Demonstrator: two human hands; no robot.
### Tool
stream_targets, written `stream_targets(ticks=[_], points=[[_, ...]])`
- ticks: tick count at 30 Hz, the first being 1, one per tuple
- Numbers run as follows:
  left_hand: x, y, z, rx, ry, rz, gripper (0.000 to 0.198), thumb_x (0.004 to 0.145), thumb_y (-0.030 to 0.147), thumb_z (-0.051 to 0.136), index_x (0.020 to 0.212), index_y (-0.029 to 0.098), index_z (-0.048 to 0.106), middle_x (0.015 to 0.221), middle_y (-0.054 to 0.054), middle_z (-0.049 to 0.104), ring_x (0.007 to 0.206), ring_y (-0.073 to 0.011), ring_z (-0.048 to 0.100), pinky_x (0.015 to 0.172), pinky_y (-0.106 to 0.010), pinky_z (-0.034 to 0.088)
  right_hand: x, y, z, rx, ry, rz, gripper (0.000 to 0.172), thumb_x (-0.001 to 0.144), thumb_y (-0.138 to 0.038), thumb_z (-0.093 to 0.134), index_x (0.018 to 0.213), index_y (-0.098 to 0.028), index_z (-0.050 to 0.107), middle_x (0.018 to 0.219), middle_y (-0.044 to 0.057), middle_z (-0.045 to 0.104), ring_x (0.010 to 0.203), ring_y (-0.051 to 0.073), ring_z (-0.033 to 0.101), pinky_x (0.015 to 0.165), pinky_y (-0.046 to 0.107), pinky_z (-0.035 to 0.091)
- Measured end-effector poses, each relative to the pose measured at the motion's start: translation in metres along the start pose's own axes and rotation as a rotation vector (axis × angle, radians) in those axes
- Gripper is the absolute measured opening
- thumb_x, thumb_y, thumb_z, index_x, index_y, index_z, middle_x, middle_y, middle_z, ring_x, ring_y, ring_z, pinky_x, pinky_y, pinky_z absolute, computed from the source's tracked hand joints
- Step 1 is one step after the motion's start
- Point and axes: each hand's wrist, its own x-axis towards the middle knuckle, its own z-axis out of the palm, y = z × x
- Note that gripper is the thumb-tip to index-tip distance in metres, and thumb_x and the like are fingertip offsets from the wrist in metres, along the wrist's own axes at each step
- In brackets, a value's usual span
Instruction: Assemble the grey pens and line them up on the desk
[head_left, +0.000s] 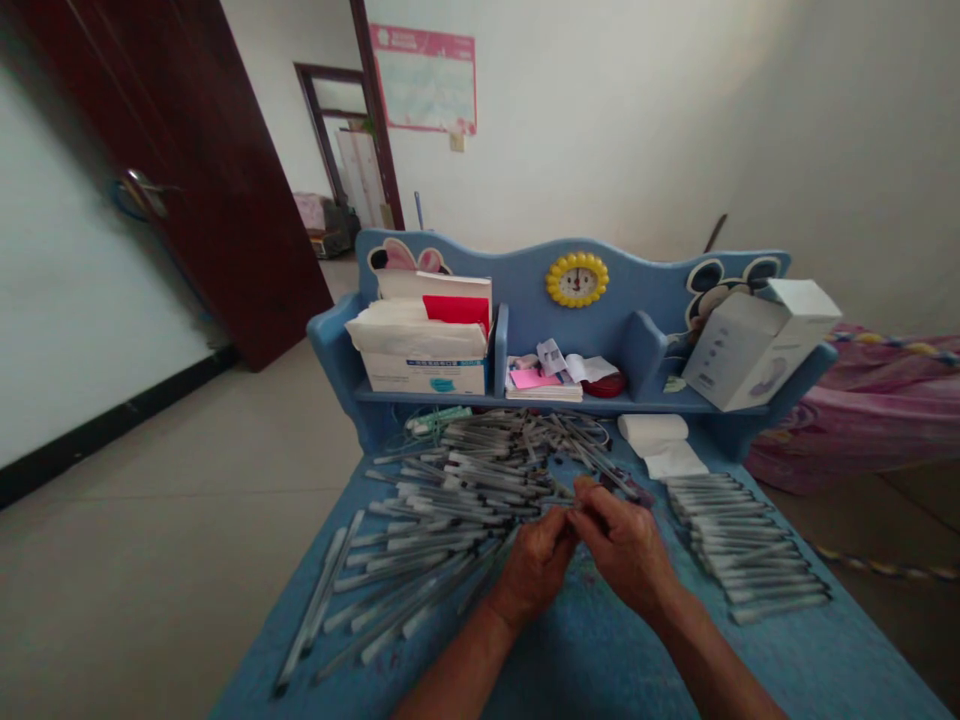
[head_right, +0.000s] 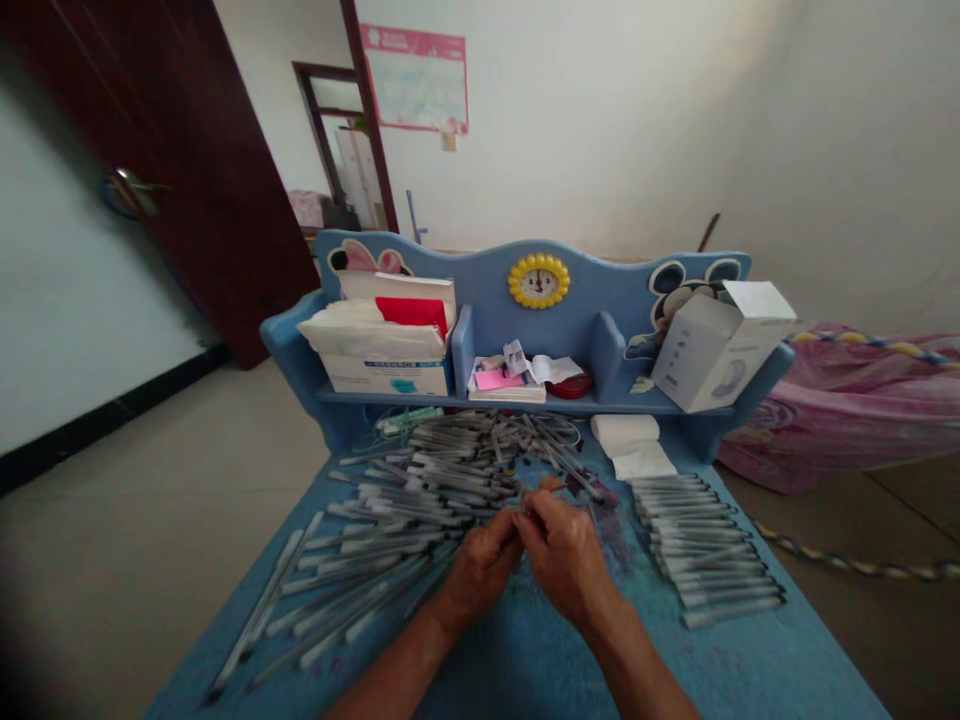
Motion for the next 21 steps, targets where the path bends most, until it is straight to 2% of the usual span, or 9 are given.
stream_targets(ticks=[5,10,12,14,16,18,19,21], points=[[-0.001,0.000,0.002,-0.105,-0.005,-0.022,0.014,0.084,0.028,0.052,0.091,0.024,0.064,0.080,-0.003,0.065,0.072,-0.0175,0.059,0.069,-0.023,0.039,-0.005,0.010,0.001,0.032,0.000,-0.068,0.013,0.082,-0.024,0.048,0.070,-0.023,0.052,0.065,0.002,0.061,0.060,0.016,0.059,0.059,0.025,0.041],[-0.001,-0.002,0.003,-0.050,-0.031,-0.004,0.018,0.087,0.027,0.047,0.096,0.023,0.062,0.085,-0.005,0.066,0.075,-0.0183,0.060,0.072,-0.024,0.040,-0.006,0.013,0.004,0.075,0.010,-0.063,0.011,0.082,-0.024,0.049,0.072,-0.023,0.054,0.069,0.003,0.063,0.063,0.017,0.060,0.062,0.026,0.042],[-0.002,-0.002,0.003,-0.020,-0.024,-0.003,0.018,0.088,0.026,0.045,0.096,0.023,0.061,0.084,-0.004,0.066,0.075,-0.0178,0.060,0.071,-0.024,0.040,-0.006,0.014,0.004,0.136,-0.014,-0.028,0.013,0.081,-0.026,0.051,0.069,-0.022,0.054,0.067,0.002,0.061,0.061,0.016,0.059,0.060,0.026,0.042],[-0.002,-0.002,0.002,0.015,-0.023,-0.004,0.017,0.088,0.025,0.044,0.094,0.023,0.059,0.082,-0.003,0.065,0.073,-0.0168,0.060,0.070,-0.023,0.040,-0.005,0.017,0.002,0.269,-0.092,0.039,0.015,0.080,-0.031,0.053,0.068,-0.021,0.055,0.061,0.000,0.057,0.055,0.015,0.056,0.054,0.024,0.041],[-0.002,-0.002,0.002,0.066,-0.025,-0.006,0.016,0.088,0.024,0.044,0.092,0.023,0.059,0.080,-0.002,0.065,0.072,-0.0163,0.059,0.069,-0.023,0.040,-0.001,0.025,-0.001,0.455,-0.173,0.125,0.019,0.081,-0.037,0.051,0.076,-0.020,0.058,0.057,-0.001,0.055,0.048,0.013,0.053,0.048,0.023,0.041],[-0.002,-0.002,0.003,0.116,-0.034,-0.006,0.014,0.087,0.024,0.046,0.091,0.023,0.059,0.079,-0.002,0.064,0.072,-0.0164,0.059,0.068,-0.023,0.040,0.010,0.036,-0.002,0.546,-0.170,0.201,0.027,0.084,-0.041,0.045,0.088,-0.018,0.058,0.056,-0.001,0.056,0.044,0.013,0.052,0.044,0.024,0.041],[-0.002,-0.002,0.004,0.138,-0.036,-0.006,0.013,0.086,0.024,0.047,0.092,0.023,0.059,0.080,-0.002,0.064,0.073,-0.0166,0.060,0.068,-0.023,0.040,0.017,0.043,-0.001,0.511,-0.134,0.225,0.030,0.085,-0.041,0.042,0.093,-0.017,0.058,0.057,0.000,0.058,0.044,0.014,0.053,0.045,0.024,0.042],[-0.001,-0.004,0.005,0.163,-0.039,-0.010,0.014,0.086,0.024,0.047,0.094,0.023,0.059,0.083,-0.003,0.065,0.075,-0.0171,0.061,0.069,-0.023,0.041,0.036,0.056,0.007,0.259,-0.104,0.245,0.026,0.083,-0.037,0.046,0.088,-0.016,0.060,0.061,0.002,0.062,0.045,0.014,0.054,0.046,0.024,0.041]])
